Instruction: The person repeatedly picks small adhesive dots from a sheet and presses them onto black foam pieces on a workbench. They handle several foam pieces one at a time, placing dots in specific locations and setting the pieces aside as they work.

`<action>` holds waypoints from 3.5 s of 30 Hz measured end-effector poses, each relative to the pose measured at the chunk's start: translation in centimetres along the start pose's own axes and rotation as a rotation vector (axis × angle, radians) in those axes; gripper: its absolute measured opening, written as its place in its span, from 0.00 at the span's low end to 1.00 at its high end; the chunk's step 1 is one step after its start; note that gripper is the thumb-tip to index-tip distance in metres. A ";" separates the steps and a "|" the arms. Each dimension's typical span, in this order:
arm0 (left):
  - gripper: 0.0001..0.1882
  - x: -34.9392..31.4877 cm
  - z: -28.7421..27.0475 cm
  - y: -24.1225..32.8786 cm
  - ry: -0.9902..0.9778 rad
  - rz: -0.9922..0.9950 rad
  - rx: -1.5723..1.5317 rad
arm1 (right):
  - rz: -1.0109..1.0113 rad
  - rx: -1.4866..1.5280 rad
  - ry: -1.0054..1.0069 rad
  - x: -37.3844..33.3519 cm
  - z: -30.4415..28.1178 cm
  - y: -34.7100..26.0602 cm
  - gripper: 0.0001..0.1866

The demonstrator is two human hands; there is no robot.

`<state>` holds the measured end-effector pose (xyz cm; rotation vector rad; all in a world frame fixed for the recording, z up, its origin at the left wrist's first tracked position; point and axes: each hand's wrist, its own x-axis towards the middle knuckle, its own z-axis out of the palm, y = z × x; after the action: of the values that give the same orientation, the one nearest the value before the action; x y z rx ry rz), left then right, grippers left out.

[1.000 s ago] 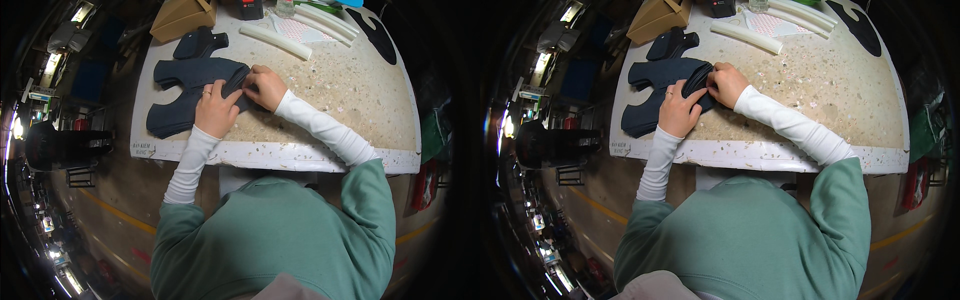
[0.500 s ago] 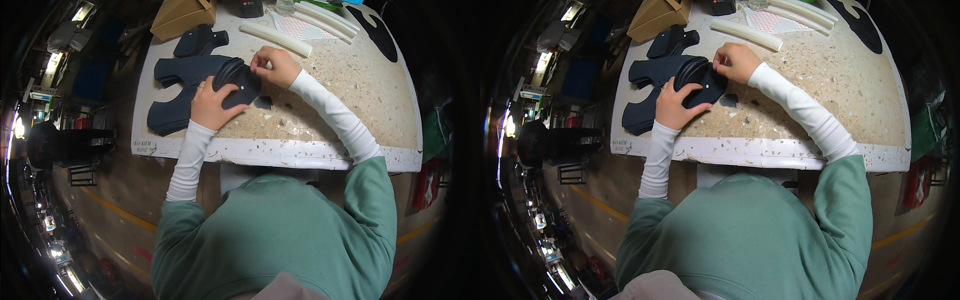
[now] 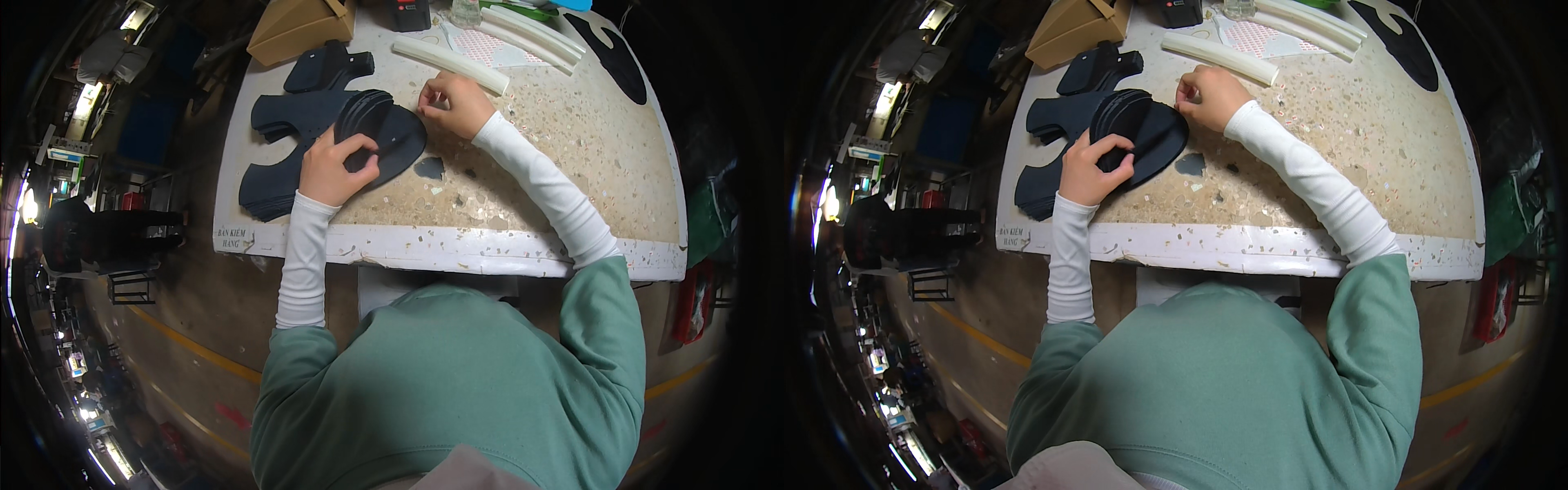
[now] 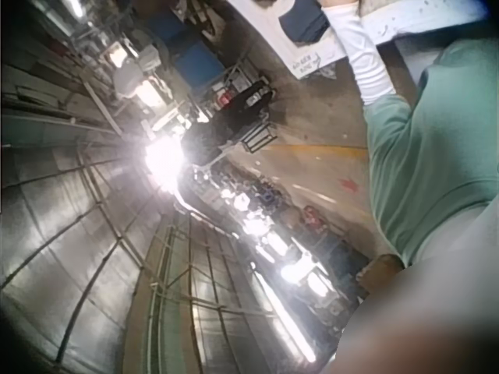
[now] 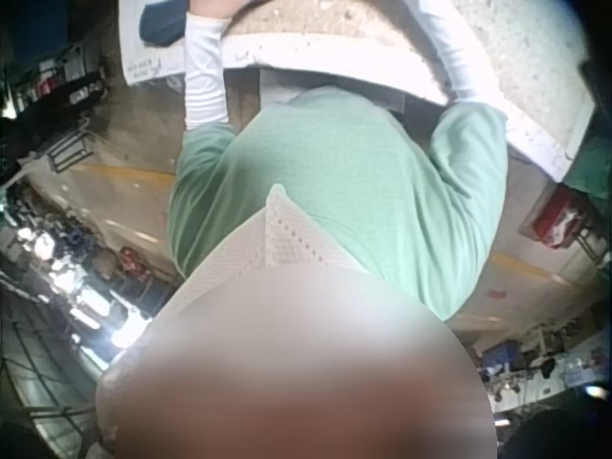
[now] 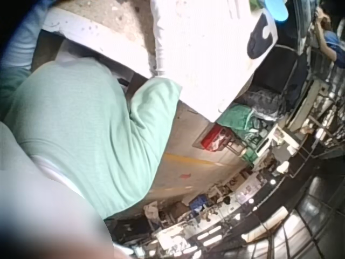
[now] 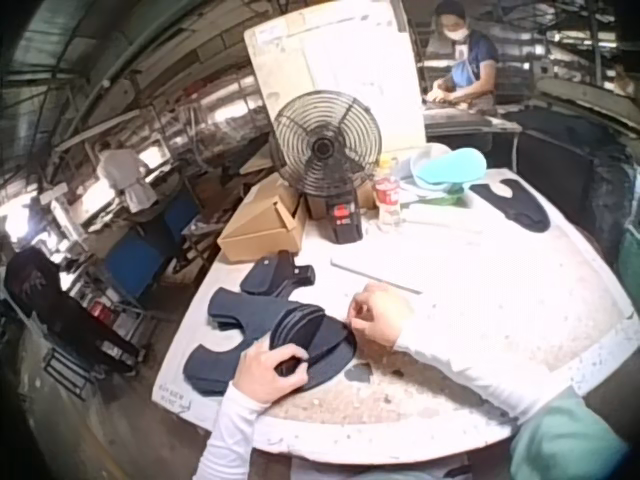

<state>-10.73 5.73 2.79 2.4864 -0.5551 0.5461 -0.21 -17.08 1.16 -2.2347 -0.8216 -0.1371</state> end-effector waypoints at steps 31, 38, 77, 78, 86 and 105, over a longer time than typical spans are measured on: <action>0.13 -1.0 1.5 0.0 -0.008 0.096 0.195 | -0.054 -0.246 0.322 1.3 -0.7 3.5 0.07; 0.12 -0.5 1.1 -0.6 0.023 0.033 0.044 | 0.075 -0.371 0.297 1.8 -3.5 10.2 0.14; 0.16 9.0 2.3 1.5 -0.142 0.145 -0.190 | 0.111 0.393 -0.280 1.8 -10.2 8.2 0.13; 0.16 8.9 2.7 1.2 -0.095 0.191 -0.129 | 0.107 0.362 -0.280 1.8 -10.2 8.3 0.13; 0.15 7.8 4.8 -0.7 0.022 0.208 0.010 | 0.145 0.364 -0.257 1.8 -9.6 8.6 0.13; 0.12 7.0 5.4 -1.5 -0.168 -0.351 -0.933 | -0.155 0.178 0.080 1.2 -4.8 0.4 0.07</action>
<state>-2.79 1.95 1.35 1.6687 -0.3095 -0.0762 1.67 -19.93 4.78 -1.9867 -0.9262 -0.2176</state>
